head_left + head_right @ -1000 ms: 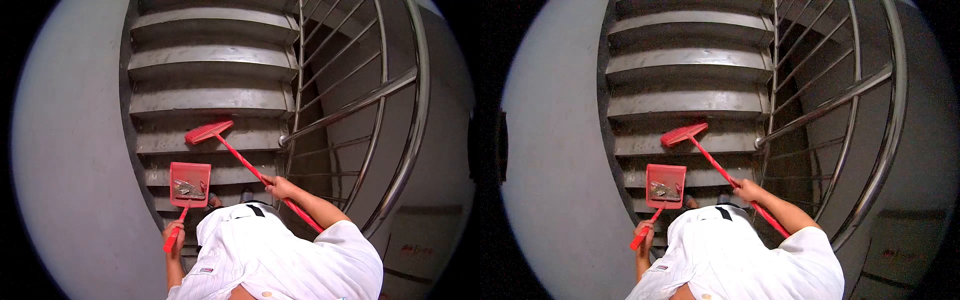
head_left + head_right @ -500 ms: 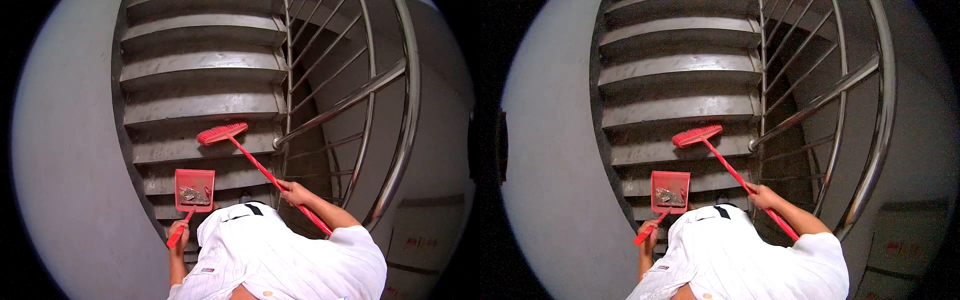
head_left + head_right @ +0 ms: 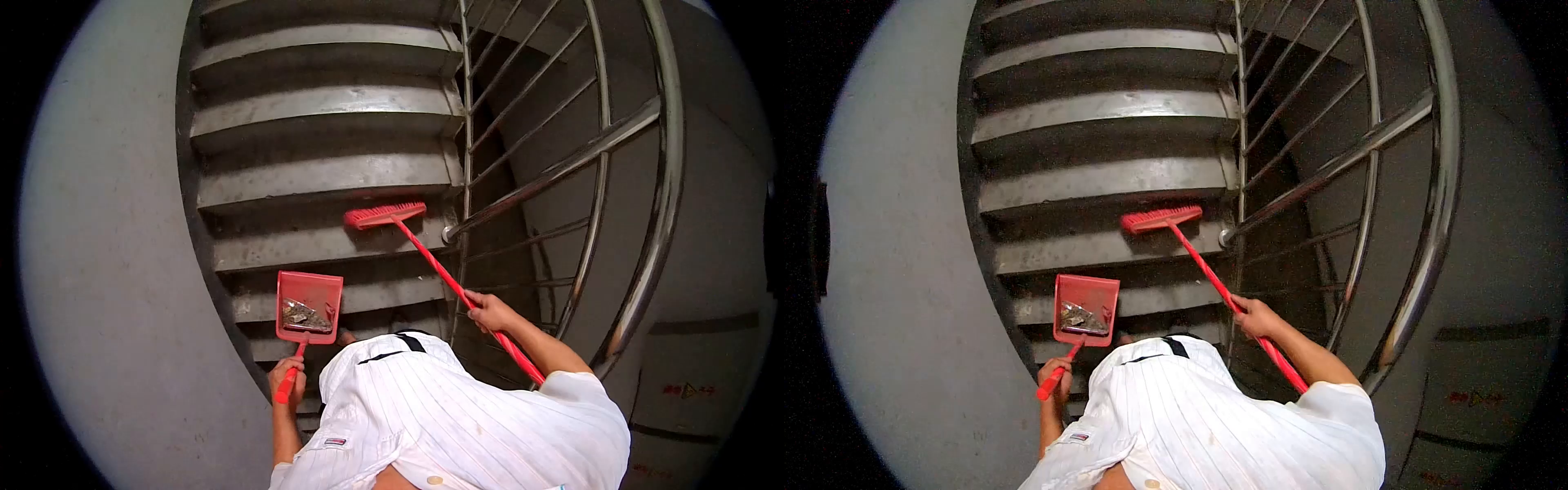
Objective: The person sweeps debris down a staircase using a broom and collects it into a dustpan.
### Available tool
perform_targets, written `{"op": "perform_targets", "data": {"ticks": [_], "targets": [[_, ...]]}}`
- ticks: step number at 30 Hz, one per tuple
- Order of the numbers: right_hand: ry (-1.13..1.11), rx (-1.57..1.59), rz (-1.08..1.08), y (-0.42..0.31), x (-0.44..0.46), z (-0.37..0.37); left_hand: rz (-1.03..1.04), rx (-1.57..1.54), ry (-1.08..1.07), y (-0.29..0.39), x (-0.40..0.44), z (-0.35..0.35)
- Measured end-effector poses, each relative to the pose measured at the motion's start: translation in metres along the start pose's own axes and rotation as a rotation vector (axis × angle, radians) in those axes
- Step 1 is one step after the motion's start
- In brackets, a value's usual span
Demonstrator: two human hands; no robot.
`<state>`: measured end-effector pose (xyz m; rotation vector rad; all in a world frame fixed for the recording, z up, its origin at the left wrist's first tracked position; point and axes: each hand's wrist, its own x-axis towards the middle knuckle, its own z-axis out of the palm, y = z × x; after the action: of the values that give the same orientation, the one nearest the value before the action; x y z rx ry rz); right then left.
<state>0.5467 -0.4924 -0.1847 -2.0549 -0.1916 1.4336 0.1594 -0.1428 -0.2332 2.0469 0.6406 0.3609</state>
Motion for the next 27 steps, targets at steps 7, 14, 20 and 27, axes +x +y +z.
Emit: {"op": "perform_targets", "data": {"ticks": [7, 14, 20, 27], "targets": [[0.057, 0.055, 0.04, 0.004, 0.024, -0.006, -0.009, -0.03, -0.014, -0.006, 0.016, 0.003], [0.064, 0.148, 0.039, -0.005, 0.004, -0.006, -0.033, -0.032, -0.019, -0.013, 0.021, 0.012], [0.097, 0.21, 0.021, 0.024, 0.042, -0.014, -0.04, -0.075, -0.026, -0.004, 0.03, 0.018], [0.08, 0.191, 0.071, 0.003, -0.009, -0.024, -0.021, -0.052, -0.074, 0.006, 0.029, 0.019]]}}
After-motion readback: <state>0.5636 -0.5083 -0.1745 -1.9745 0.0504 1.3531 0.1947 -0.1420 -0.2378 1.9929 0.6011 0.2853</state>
